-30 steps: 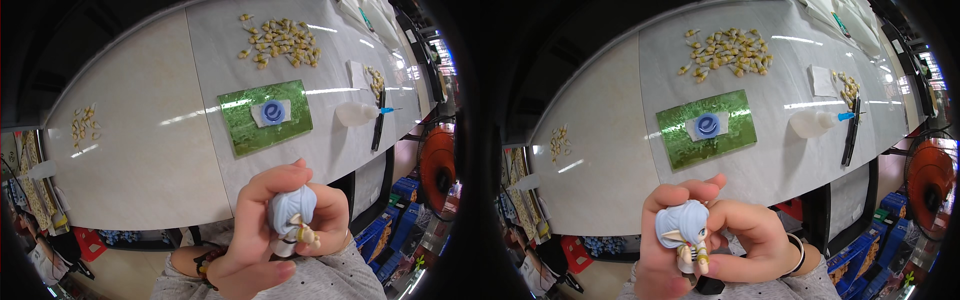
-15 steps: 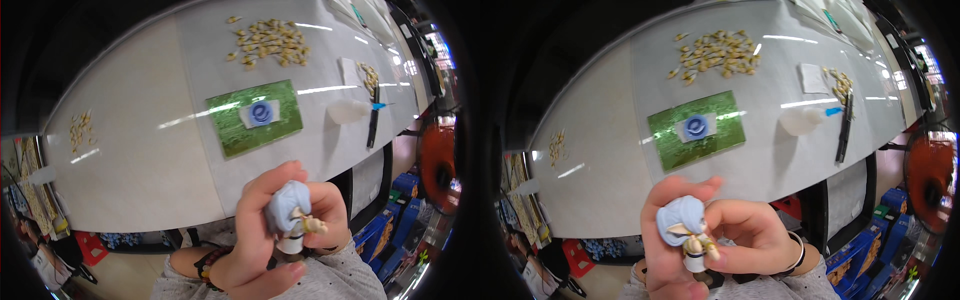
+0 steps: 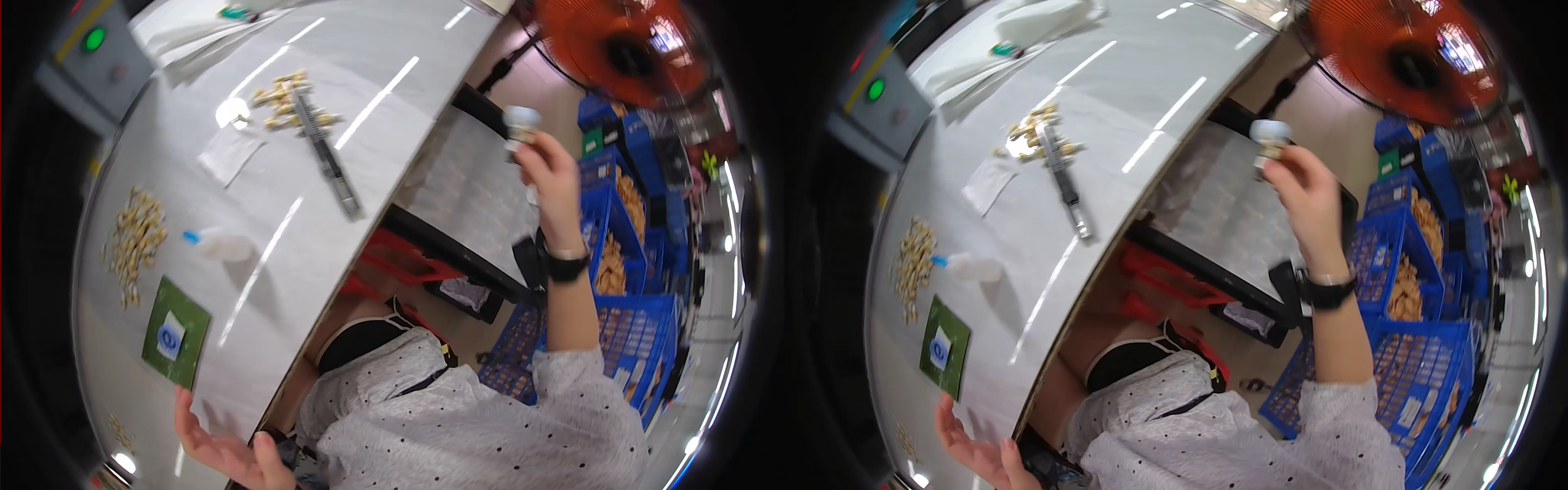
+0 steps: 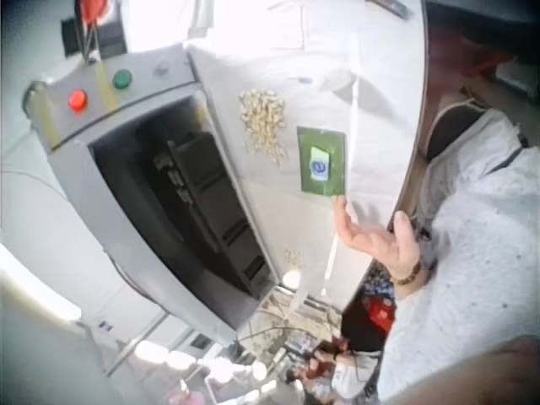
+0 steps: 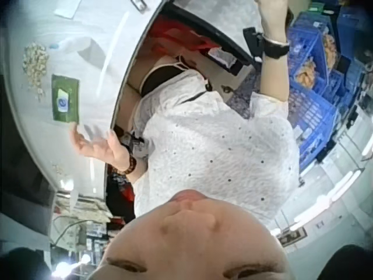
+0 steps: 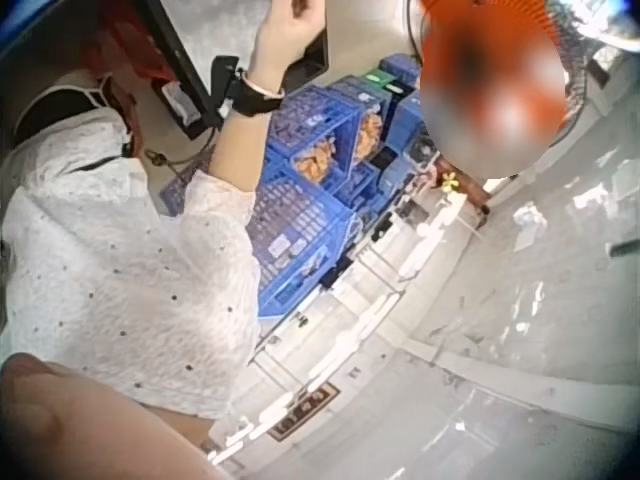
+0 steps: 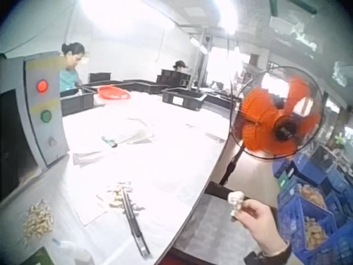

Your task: Assemble small toy figurines by gluing hair pieces onto heads and organizing them in trays for processing.

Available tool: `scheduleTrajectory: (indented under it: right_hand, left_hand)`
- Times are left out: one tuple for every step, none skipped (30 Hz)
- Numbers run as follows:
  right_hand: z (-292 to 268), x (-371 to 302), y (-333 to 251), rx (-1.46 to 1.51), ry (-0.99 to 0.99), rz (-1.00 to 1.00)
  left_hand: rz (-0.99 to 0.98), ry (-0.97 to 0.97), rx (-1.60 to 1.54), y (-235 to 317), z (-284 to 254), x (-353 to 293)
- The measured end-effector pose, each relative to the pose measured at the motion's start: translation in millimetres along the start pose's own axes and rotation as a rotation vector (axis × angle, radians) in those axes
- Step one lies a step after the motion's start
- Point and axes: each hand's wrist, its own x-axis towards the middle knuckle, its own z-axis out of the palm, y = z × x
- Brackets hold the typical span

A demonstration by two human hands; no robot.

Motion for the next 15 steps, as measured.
scheduleTrajectory:
  right_hand:
    - [-13,12,36,-0.081,-0.107,-0.056]
    - [-10,25,60,-0.133,-0.245,-0.123]
    - [2,29,74,-0.069,-0.326,-0.031]
    - [12,41,96,-0.328,-0.396,-0.104]
    - [33,44,94,-0.47,-0.407,-0.193]
    - [52,47,89,-0.574,-0.496,-0.218]
    - [69,46,90,-0.493,-0.489,-0.293]
    - [81,51,98,-0.511,-0.521,-0.385]
    - [90,51,84,-0.533,-0.615,-0.212]
    - [100,53,87,-0.622,-0.62,-0.262]
    - [107,54,91,-0.657,-0.643,-0.272]
    - [112,55,92,-0.691,-0.674,-0.29]
    - [114,54,93,-0.682,-0.67,-0.285]
    - [116,54,93,-0.726,-0.697,-0.28]
    - [118,54,91,-0.767,-0.727,-0.281]
  left_hand:
    - [-0.067,-0.026,-0.033,-2,4,-2]
    - [-0.138,-0.021,-0.032,1,-6,-3]
    - [-0.061,-0.133,0.092,-12,-19,-4]
    - [-0.038,-0.16,0.094,-10,-20,-5]
    - [-0.062,-0.083,0.092,-8,-20,-3]
    - [-0.086,-0.004,0.09,-7,-20,-2]
    - [-0.043,-0.008,0.156,-7,-21,0]
    - [-0.027,-0.032,0.159,-5,-21,1]
    - [-0.051,-0.03,0.175,-6,-22,1]
    - [-0.076,-0.024,0.193,-7,-23,1]
    - [-0.064,-0.039,0.198,-8,-23,2]
    - [-0.071,-0.024,0.183,-8,-24,1]
    - [-0.081,-0.009,0.166,-8,-25,1]
    - [-0.077,-0.015,0.172,-9,-26,1]
    - [-0.077,-0.007,0.169,-9,-28,1]
